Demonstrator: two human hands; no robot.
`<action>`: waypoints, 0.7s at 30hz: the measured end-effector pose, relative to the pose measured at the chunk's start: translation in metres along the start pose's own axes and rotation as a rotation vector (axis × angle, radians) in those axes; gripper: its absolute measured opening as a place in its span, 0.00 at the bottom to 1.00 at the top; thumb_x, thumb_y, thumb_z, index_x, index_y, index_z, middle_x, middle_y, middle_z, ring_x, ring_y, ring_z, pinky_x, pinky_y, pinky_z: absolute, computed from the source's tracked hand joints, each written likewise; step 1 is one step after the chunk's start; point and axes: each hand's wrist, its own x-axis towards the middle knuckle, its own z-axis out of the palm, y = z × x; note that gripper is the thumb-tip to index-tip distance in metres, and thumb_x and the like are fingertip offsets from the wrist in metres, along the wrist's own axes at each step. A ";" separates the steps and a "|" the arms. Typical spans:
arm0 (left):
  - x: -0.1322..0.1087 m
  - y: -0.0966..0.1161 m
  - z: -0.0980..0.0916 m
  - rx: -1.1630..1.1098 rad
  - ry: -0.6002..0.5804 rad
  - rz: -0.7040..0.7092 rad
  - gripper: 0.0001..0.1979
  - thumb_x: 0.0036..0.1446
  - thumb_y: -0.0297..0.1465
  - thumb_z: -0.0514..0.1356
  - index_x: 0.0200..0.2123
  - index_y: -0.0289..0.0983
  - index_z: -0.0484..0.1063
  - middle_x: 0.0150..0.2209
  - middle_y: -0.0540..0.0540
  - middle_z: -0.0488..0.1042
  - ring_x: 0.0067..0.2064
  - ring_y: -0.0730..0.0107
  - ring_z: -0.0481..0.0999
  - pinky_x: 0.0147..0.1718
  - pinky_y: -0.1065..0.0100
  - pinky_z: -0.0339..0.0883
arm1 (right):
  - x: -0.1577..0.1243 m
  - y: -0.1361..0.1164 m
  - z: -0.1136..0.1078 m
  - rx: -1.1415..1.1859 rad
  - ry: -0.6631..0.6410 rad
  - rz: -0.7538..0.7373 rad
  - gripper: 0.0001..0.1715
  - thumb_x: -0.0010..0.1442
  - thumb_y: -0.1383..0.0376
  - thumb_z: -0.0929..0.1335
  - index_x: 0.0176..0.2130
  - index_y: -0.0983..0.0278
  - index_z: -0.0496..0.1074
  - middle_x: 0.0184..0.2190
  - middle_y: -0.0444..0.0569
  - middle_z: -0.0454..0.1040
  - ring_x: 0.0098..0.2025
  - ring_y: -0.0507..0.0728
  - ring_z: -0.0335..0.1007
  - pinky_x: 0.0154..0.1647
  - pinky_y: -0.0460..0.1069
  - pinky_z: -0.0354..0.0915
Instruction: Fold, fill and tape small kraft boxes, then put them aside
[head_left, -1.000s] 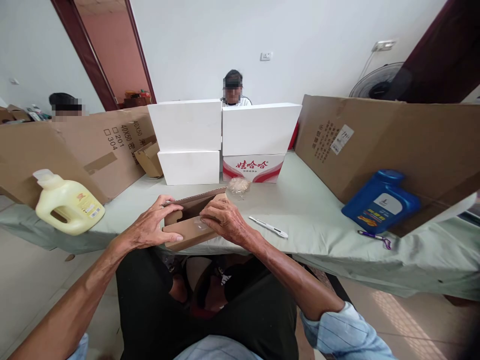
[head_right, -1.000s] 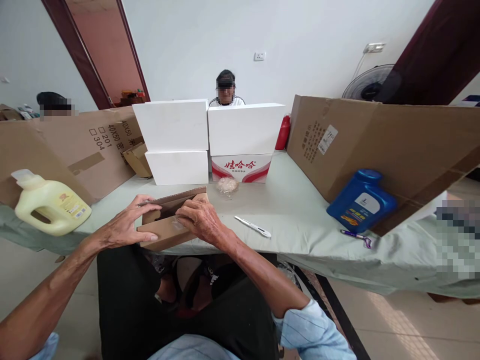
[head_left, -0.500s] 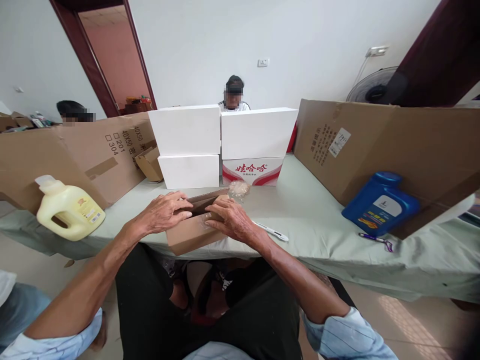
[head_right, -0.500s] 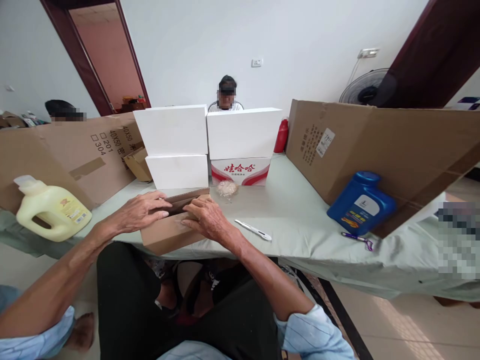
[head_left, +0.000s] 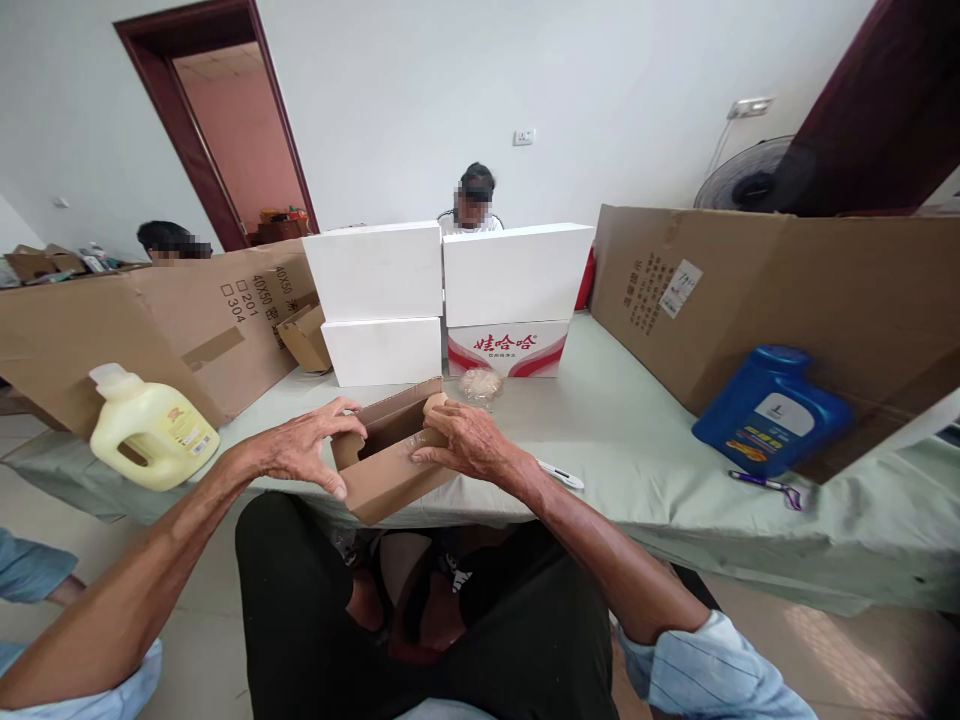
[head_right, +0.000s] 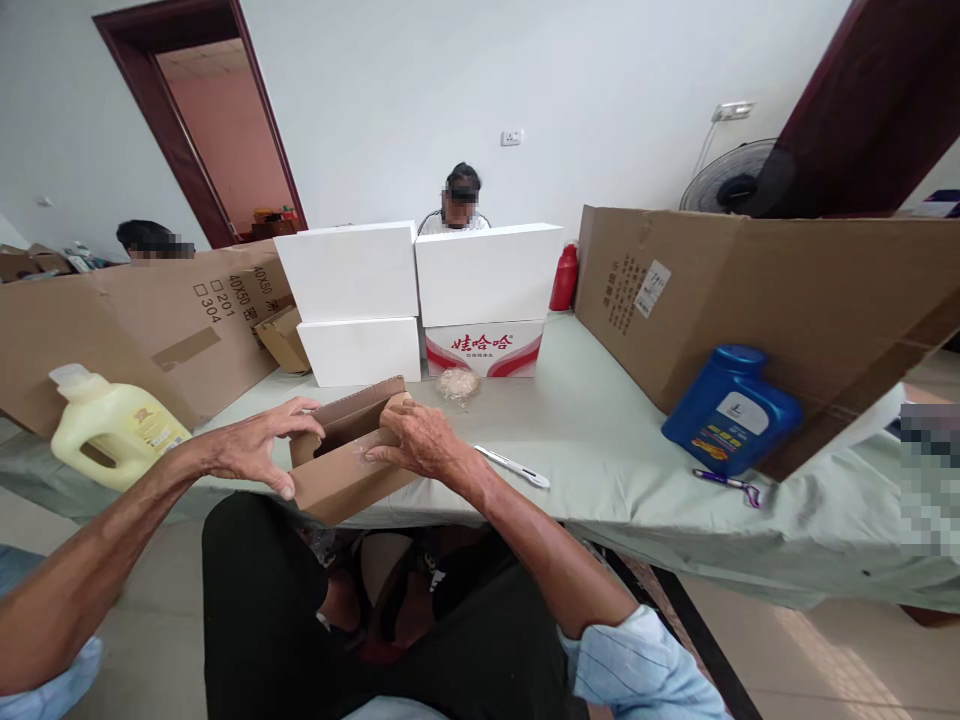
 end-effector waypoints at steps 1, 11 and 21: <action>-0.002 -0.003 0.001 0.001 0.004 0.004 0.37 0.42 0.58 0.78 0.53 0.47 0.81 0.70 0.39 0.67 0.63 0.42 0.77 0.47 0.59 0.80 | 0.001 -0.001 0.000 -0.003 -0.002 0.010 0.25 0.70 0.43 0.75 0.42 0.61 0.72 0.39 0.50 0.77 0.43 0.60 0.71 0.37 0.51 0.53; 0.007 0.000 0.005 0.054 0.021 0.038 0.37 0.43 0.54 0.81 0.52 0.42 0.80 0.52 0.42 0.75 0.53 0.50 0.79 0.52 0.59 0.71 | 0.015 0.020 -0.001 0.123 -0.077 0.066 0.29 0.70 0.39 0.71 0.34 0.59 0.71 0.36 0.51 0.79 0.34 0.60 0.72 0.34 0.53 0.57; 0.013 -0.003 0.005 0.037 0.178 0.011 0.35 0.42 0.55 0.81 0.42 0.39 0.76 0.52 0.43 0.70 0.42 0.63 0.73 0.39 0.65 0.65 | 0.012 0.033 -0.007 0.176 -0.105 0.146 0.27 0.69 0.42 0.71 0.29 0.58 0.69 0.30 0.46 0.76 0.30 0.57 0.70 0.31 0.51 0.59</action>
